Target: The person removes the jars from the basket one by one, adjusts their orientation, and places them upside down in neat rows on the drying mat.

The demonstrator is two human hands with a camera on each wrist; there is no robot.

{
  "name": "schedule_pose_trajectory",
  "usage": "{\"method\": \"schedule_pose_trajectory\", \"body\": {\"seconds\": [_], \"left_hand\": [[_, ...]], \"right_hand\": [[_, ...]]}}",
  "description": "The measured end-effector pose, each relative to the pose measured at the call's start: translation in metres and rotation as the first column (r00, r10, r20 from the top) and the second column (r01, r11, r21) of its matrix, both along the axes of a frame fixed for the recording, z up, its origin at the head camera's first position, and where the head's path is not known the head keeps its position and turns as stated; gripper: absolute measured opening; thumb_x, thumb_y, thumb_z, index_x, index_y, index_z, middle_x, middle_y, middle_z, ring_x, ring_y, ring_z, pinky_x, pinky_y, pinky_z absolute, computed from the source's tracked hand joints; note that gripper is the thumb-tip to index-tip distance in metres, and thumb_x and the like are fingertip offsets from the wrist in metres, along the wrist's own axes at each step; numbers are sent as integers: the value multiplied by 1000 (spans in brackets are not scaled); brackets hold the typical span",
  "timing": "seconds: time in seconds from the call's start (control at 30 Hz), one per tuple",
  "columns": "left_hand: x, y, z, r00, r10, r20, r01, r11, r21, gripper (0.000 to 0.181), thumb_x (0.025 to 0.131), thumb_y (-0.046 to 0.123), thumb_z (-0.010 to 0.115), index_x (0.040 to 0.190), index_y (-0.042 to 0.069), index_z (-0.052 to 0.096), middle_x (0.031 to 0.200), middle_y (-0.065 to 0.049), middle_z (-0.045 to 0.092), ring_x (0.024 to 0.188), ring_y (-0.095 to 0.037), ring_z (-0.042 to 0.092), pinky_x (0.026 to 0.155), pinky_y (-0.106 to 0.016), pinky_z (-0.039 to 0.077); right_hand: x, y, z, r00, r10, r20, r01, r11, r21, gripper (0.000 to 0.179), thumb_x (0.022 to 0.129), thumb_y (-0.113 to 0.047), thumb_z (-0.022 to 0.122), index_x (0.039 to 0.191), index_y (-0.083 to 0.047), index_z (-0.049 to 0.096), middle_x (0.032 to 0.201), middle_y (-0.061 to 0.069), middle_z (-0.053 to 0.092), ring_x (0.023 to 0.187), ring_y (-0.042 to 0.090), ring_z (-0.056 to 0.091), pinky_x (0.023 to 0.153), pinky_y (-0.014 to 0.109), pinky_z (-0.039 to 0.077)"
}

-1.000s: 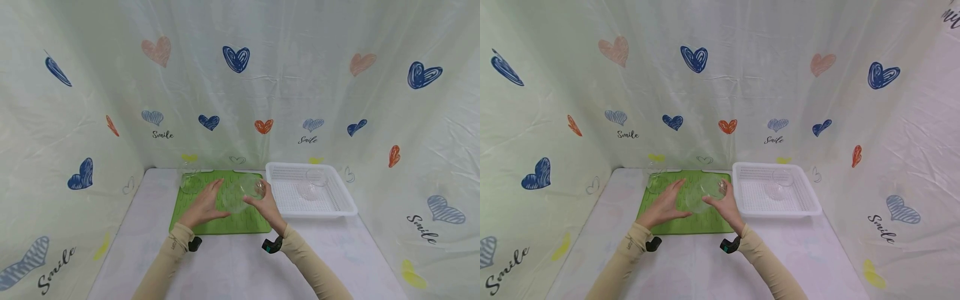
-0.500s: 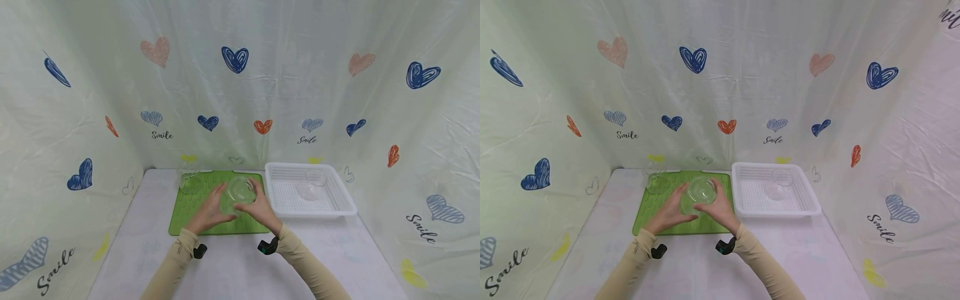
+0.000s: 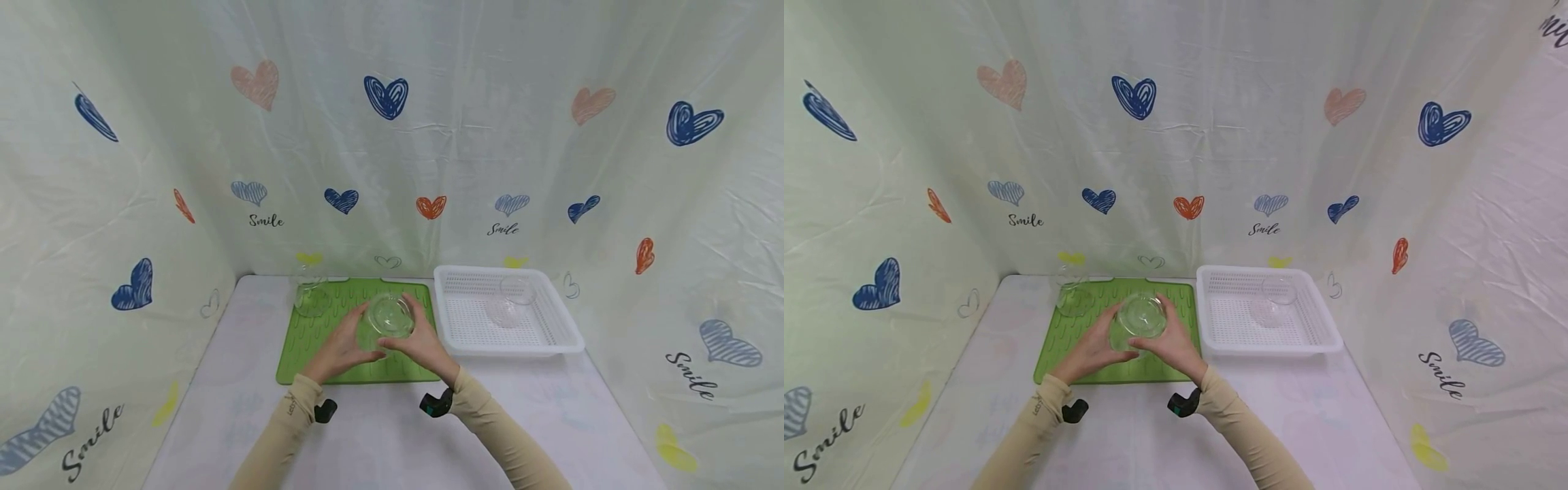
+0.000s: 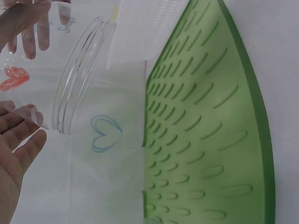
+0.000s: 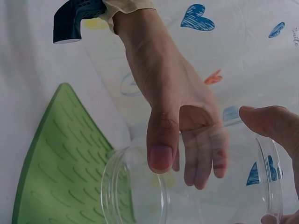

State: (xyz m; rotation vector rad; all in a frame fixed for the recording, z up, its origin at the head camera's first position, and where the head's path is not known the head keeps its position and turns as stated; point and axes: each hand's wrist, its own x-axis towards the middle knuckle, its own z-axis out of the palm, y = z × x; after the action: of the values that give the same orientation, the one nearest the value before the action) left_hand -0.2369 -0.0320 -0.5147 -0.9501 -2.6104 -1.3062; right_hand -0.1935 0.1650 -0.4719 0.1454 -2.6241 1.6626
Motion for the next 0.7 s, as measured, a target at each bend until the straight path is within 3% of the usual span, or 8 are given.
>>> {"method": "schedule_pose_trajectory", "body": {"seconds": [0.13, 0.37, 0.47, 0.57, 0.7], "left_hand": [[0, 0, 1, 1000, -9, 23, 9, 1000, 12, 107, 66, 32, 89, 152, 18, 26, 141, -11, 47, 132, -36, 45, 108, -56, 41], [0, 0, 0, 1000, -8, -14, 8, 1000, 17, 107, 65, 32, 89, 150, 12, 28, 138, -14, 50, 128, -33, 49, 104, -55, 45], [-2, 0, 0, 999, -5, -32, 6, 1000, 23, 106, 64, 31, 90, 149, 10, 30, 137, -16, 50, 126, -34, 50, 103, -54, 46], [-3, -1, 1, 999, 4, -35, -3, 1000, 28, 105, 64, 31, 90, 148, 9, 31, 138, -17, 50, 125, -37, 51, 102, -54, 47], [-7, -2, 5, 999, 48, -2, -48, 999, 18, 107, 64, 36, 89, 149, 9, 29, 142, -16, 47, 127, -39, 49, 103, -55, 46]], "right_hand": [[1, 0, 1, 1000, 12, 0, -12, 1000, -9, 110, 70, -36, 85, 154, -18, 17, 153, 12, 31, 139, 32, 37, 106, 53, 42], [3, 2, 2, 1000, 22, 14, -22, 999, -23, 111, 71, -35, 85, 155, -19, 14, 155, 11, 29, 141, 30, 33, 107, 52, 42], [2, 2, 3, 1000, 20, 5, -20, 999, -43, 108, 75, -37, 82, 155, -18, 12, 155, 16, 28, 142, 35, 31, 109, 56, 39], [3, 3, 3, 1000, -7, -7, 6, 997, -80, 94, 86, -39, 71, 155, -16, 12, 154, 23, 28, 141, 41, 31, 109, 59, 37], [5, 6, -3, 999, -51, 2, 51, 981, -186, 69, 101, -40, 46, 154, -12, 12, 150, 27, 32, 137, 43, 35, 107, 57, 41]]}}
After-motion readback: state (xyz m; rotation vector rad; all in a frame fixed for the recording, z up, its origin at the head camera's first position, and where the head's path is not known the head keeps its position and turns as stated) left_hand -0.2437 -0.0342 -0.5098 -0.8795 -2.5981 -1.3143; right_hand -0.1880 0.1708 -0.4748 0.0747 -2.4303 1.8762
